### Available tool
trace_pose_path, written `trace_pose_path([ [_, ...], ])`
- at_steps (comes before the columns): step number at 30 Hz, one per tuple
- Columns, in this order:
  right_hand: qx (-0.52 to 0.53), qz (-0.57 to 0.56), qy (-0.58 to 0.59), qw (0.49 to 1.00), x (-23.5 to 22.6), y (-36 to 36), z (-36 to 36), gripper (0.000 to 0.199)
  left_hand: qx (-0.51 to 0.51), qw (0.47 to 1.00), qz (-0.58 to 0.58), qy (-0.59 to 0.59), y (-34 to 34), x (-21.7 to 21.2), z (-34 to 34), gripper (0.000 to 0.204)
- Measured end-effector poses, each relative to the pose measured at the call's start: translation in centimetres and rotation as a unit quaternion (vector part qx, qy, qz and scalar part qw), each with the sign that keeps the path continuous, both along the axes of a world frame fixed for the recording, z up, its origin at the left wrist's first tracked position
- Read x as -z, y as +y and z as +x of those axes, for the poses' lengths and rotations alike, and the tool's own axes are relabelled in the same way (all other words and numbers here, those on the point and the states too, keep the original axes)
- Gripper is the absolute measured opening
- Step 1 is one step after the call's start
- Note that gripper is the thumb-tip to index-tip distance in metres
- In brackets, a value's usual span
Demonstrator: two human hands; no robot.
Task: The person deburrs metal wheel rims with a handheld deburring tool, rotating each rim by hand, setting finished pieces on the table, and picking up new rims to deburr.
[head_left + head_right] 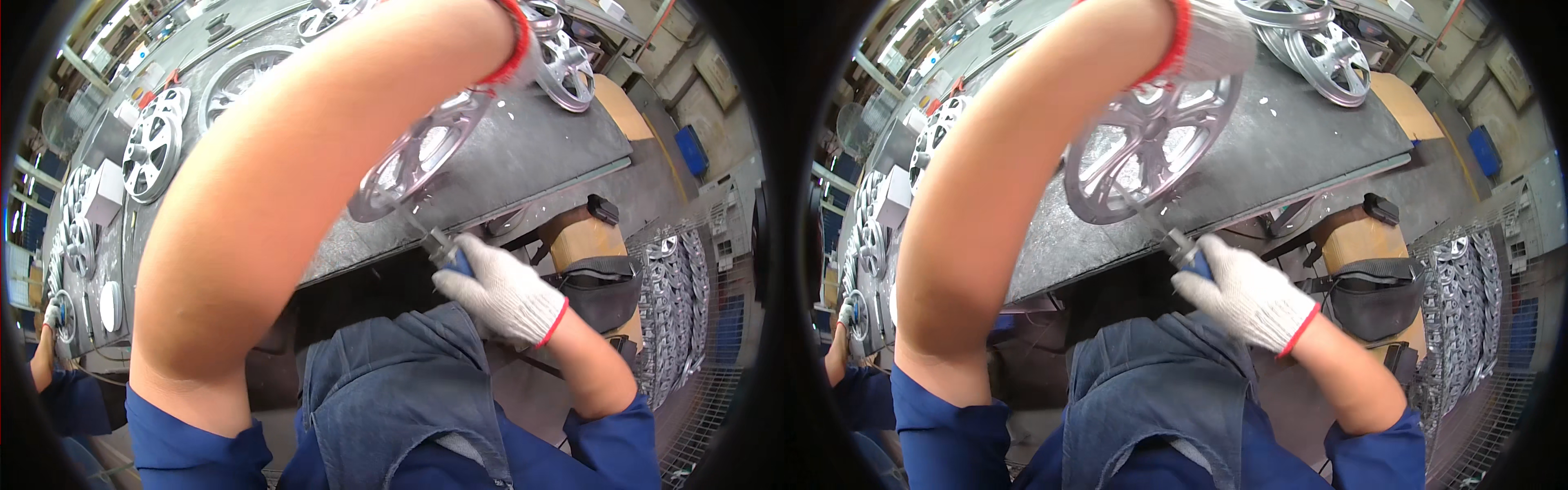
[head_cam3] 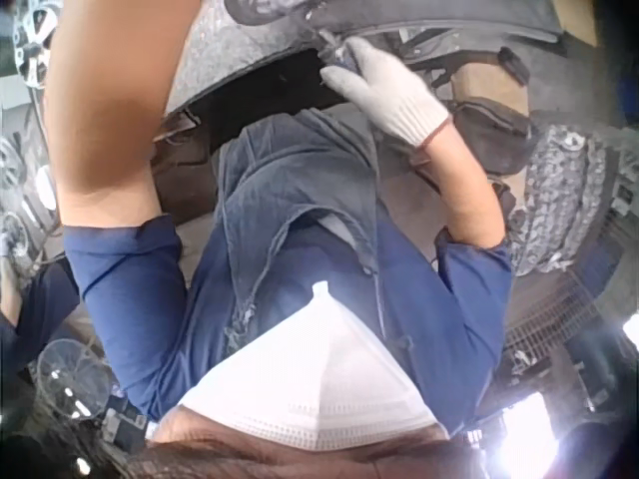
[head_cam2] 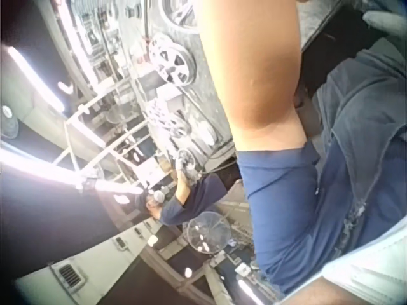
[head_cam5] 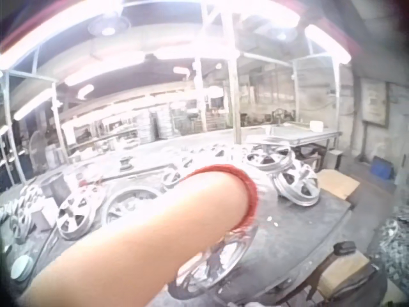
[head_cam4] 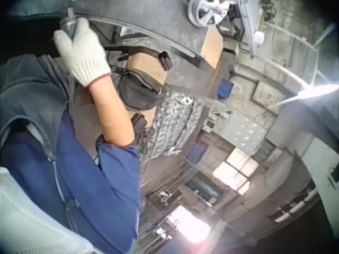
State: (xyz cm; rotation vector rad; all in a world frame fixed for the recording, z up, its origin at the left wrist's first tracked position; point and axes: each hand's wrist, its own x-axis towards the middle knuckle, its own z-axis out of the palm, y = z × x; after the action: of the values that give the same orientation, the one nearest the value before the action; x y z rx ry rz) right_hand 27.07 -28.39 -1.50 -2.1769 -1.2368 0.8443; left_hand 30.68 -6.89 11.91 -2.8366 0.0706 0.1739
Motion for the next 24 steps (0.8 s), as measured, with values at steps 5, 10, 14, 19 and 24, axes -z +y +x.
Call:
trace_pose_path([
  [5, 0.068, -0.044, 0.104, 0.991, 0.8, 0.4, -1.9, 0.052, 0.02, 0.999, 0.033, 0.023, 0.3, 0.5, 1.2, 0.024],
  [10, 0.022, 0.007, 0.082, 0.996, 0.9, -0.7, -1.4, 0.053, 0.021, 0.997, 0.062, 0.034, 1.4, 0.3, 1.0, 0.026],
  [14, 0.067, -0.076, -0.031, 0.994, 0.3, -0.3, -0.1, 0.054, 0.04, 0.995, 0.078, 0.045, 0.6, 0.1, 1.0, 0.028],
  [19, 0.054, -0.087, 0.127, 0.987, -0.5, -0.1, -0.3, 0.056, 0.025, 0.992, 0.112, 0.055, 3.0, 0.2, 0.8, 0.03],
  [24, 0.088, -0.052, 0.084, 0.991, 0.6, -0.7, -3.1, 0.058, 0.042, 0.987, 0.143, 0.054, 1.5, -1.7, 0.0, 0.032],
])
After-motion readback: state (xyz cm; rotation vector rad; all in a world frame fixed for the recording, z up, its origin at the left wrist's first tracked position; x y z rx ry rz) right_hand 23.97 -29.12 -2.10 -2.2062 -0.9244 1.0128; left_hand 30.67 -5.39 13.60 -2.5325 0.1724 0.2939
